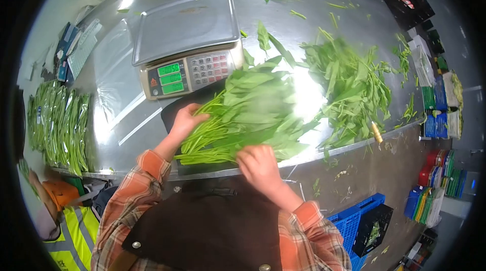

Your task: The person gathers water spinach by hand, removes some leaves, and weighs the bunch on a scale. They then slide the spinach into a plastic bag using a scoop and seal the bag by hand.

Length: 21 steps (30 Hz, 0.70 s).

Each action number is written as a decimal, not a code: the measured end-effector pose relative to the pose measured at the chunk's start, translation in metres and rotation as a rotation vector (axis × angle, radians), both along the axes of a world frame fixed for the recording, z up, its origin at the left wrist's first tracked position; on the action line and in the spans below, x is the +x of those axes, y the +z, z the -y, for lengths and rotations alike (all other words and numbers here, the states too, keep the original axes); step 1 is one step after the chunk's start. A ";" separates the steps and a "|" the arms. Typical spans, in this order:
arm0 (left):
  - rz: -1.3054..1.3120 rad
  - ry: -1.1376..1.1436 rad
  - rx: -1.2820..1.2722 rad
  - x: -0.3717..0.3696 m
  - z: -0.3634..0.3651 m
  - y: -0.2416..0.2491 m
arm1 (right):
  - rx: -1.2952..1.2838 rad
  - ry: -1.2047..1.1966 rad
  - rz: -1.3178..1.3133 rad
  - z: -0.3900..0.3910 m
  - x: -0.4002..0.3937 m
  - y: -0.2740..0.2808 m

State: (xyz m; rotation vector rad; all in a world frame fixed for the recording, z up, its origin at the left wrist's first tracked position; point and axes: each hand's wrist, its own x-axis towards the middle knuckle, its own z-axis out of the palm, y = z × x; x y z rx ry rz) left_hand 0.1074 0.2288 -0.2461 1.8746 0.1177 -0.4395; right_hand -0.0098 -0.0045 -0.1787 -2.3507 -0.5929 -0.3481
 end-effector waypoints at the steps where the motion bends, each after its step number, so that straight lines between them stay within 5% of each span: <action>1: -0.009 -0.002 0.006 0.000 0.000 0.001 | -0.010 -0.005 0.008 -0.002 0.009 -0.005; 11: 0.081 -0.075 -0.070 -0.004 -0.007 0.014 | -0.321 0.225 0.125 -0.059 0.079 -0.041; 14: 0.556 -0.210 0.305 -0.034 -0.023 0.034 | -0.350 0.265 0.150 -0.056 0.084 -0.049; 21: 0.711 -0.398 0.579 -0.070 -0.030 0.007 | -0.223 0.308 0.185 -0.061 0.072 -0.019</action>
